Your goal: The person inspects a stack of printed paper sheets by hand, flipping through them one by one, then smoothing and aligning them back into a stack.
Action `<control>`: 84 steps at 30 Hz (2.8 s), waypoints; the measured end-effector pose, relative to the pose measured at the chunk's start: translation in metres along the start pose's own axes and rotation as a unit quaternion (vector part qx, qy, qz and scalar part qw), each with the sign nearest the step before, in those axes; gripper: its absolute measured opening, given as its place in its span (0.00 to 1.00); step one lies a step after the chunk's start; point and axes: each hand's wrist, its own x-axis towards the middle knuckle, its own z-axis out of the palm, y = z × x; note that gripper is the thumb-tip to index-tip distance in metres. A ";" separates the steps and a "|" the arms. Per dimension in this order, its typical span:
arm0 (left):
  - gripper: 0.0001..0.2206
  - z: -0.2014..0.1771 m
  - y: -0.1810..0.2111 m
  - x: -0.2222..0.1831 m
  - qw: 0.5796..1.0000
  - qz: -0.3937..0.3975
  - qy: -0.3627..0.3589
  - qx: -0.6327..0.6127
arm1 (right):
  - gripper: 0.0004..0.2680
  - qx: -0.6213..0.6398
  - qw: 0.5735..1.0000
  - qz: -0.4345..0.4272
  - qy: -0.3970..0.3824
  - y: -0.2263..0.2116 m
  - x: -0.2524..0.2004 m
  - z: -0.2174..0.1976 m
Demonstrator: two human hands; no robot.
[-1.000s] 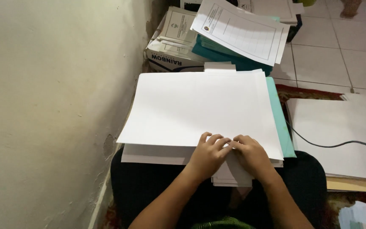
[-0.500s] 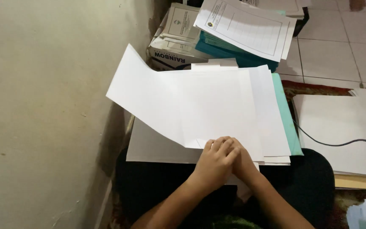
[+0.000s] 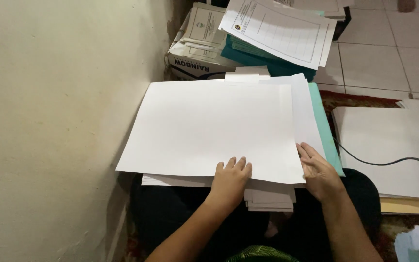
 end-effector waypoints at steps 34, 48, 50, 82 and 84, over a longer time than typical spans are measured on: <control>0.26 0.072 0.001 -0.002 0.997 0.064 0.006 -0.033 | 0.26 -0.818 0.558 -0.134 -0.046 0.036 0.038 0.055; 0.28 0.078 0.005 -0.001 0.998 0.057 -0.024 -0.026 | 0.26 -0.789 0.583 -0.193 -0.006 0.004 0.155 0.056; 0.28 0.071 0.008 0.003 0.998 0.048 -0.021 -0.028 | 0.26 -0.786 0.583 -0.208 -0.006 0.008 0.146 0.054; 0.30 0.075 0.004 0.002 0.996 0.054 -0.048 -0.051 | 0.25 -0.784 0.590 -0.193 -0.010 0.032 0.051 0.055; 0.30 0.077 0.003 0.003 0.997 0.052 -0.051 -0.041 | 0.25 -0.781 0.595 -0.188 -0.017 0.032 0.053 0.054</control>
